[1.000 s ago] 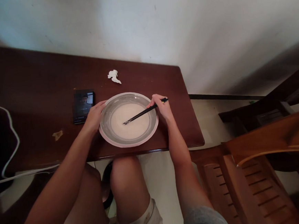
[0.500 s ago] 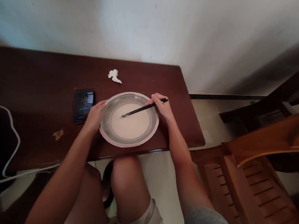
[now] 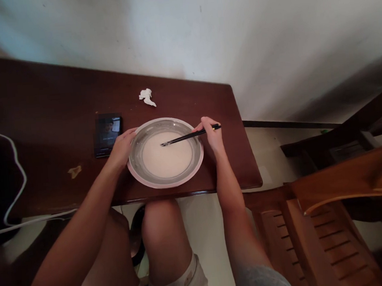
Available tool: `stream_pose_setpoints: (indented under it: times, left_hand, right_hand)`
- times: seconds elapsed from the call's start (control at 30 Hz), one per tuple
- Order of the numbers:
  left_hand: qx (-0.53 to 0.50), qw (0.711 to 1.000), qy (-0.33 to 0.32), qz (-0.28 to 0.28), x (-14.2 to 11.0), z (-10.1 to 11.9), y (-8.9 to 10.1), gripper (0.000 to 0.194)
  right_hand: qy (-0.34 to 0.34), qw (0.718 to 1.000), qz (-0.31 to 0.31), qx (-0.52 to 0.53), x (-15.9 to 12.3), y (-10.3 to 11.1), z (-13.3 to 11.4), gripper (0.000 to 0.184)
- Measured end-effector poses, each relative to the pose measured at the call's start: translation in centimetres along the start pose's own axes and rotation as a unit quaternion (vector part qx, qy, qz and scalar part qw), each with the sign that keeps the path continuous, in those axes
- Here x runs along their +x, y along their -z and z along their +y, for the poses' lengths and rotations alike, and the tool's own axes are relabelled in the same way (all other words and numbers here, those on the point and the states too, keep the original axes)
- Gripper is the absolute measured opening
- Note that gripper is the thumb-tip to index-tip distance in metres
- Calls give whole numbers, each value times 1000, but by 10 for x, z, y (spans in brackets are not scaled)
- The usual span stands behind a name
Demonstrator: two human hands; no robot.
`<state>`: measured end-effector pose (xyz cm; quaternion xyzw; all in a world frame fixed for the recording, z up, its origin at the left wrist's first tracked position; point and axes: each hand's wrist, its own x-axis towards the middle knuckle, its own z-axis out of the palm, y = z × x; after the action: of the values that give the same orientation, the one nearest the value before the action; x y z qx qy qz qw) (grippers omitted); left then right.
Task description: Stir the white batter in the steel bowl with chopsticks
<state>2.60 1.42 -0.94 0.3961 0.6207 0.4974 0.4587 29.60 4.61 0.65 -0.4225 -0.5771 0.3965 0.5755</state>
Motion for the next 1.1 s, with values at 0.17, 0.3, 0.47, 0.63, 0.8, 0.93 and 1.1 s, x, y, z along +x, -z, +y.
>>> stream_pose_setpoints:
  times: [0.17, 0.3, 0.47, 0.63, 0.8, 0.93, 1.1]
  left_hand:
    - [8, 1000, 0, -2, -1, 1, 1, 29]
    - [8, 1000, -4, -7, 0, 0, 1, 30]
    - [18, 1000, -10, -4, -1, 2, 1, 30]
    - [31, 999, -16, 0, -2, 4, 1, 30]
    - [7, 1000, 4, -1, -2, 3, 0, 30]
    - [21, 1000, 2, 3, -3, 6, -1, 29]
    - [34, 999, -11, 4, -4, 7, 0, 28]
  right_hand:
    - [-7, 999, -40, 32, -2, 0, 1, 49]
    - [-16, 996, -88, -13, -3, -3, 0, 44]
    - [-3, 1000, 18, -1, 0, 2, -1, 54]
    - [-14, 996, -83, 4, -4, -4, -3, 48]
    - [-2, 1000, 6, -6, 0, 0, 0, 49]
    - [-2, 1000, 6, 28, 0, 1, 1, 54]
    - [-19, 995, -97, -7, -4, -5, -3, 43]
